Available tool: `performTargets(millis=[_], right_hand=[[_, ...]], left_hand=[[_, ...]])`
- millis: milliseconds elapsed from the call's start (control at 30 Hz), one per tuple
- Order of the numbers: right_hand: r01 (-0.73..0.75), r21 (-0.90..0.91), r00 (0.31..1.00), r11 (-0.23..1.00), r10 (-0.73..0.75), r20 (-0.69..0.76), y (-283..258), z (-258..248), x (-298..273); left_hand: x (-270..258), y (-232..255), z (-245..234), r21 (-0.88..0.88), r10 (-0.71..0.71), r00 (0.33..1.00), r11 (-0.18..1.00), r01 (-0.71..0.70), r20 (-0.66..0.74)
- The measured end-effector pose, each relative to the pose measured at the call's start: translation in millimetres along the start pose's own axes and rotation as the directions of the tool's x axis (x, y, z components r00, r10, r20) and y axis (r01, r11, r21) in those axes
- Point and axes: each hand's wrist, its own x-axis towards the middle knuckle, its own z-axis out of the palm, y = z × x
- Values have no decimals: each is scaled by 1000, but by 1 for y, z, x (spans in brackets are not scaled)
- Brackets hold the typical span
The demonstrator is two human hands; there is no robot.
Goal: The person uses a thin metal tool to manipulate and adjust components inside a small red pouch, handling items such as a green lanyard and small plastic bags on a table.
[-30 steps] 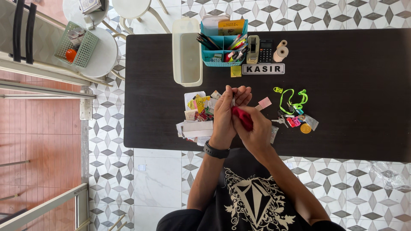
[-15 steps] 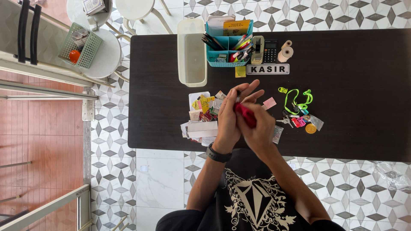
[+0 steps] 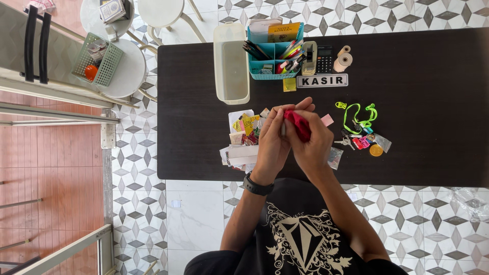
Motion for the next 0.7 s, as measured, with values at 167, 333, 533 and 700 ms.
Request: performTargets(millis=[167,333,533,700], right_hand=[[28,-14,998,1000,-27,50,1,6,-25],[15,1,998,1000,-15,56,0,8,-25],[30,-13,1000,999,-30,-9,-3,10,2],[14,7,1000,1000,-14,9,-12,15,-8]], left_hand=[[3,6,-4,-13,27,1000,1000,-27,-11],[2,9,-8,-13,11,1000,1000,-11,2],[0,15,0,-59,-18,1000,998,18,14],[3,19,-6,-97,-6,999,995,2,-41]])
